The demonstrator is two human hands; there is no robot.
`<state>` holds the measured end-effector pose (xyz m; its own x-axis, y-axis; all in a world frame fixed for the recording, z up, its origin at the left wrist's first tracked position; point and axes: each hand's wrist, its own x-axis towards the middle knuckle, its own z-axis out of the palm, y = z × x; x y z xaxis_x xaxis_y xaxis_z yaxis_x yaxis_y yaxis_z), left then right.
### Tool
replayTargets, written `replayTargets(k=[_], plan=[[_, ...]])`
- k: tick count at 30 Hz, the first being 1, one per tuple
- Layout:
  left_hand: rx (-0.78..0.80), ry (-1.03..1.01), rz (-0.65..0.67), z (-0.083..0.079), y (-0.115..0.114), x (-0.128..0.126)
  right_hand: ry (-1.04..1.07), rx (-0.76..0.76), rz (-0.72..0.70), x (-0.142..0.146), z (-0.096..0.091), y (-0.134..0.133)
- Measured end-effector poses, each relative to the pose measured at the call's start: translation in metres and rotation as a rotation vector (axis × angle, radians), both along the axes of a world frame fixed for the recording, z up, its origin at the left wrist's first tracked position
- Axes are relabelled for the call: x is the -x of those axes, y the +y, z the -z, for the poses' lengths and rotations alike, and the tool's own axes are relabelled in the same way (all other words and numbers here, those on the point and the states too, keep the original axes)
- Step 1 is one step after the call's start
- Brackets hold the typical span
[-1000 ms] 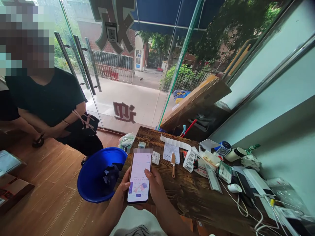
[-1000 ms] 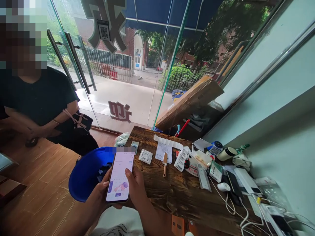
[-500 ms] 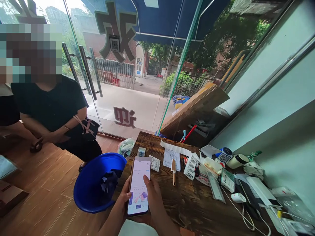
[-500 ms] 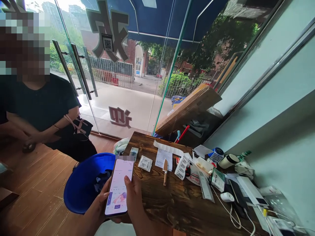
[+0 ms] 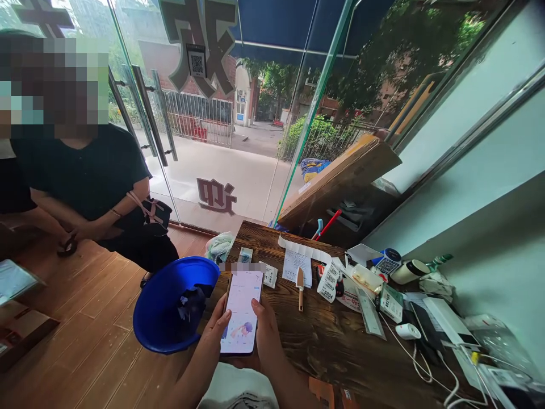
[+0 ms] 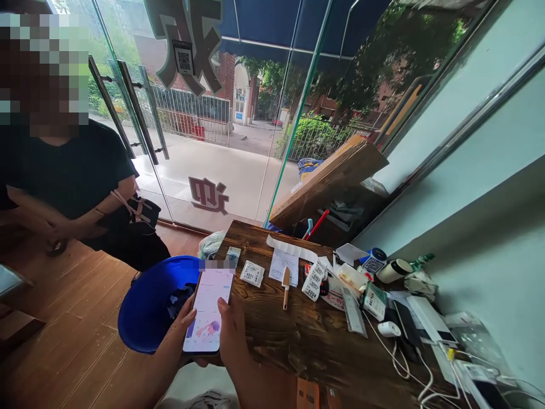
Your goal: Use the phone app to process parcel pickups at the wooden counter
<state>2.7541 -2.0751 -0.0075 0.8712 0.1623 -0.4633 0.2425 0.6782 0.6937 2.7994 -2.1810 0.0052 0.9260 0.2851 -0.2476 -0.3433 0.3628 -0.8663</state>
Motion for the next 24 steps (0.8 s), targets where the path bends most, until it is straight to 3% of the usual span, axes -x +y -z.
replayTargets(k=[6,12,18,24], plan=[[0.059,-0.032,0.088,-0.022,0.002,0.01,0.094,-0.03,0.016,0.002,0.0,0.003],[0.131,-0.037,0.061,-0.022,0.002,0.009,0.138,-0.016,0.013,0.0,-0.004,0.005],[0.06,0.011,-0.005,-0.023,0.0,0.007,0.008,-0.097,-0.173,-0.004,-0.005,-0.004],[-0.002,0.04,-0.013,-0.024,-0.002,0.009,-0.134,-0.039,-0.351,-0.001,-0.001,-0.018]])
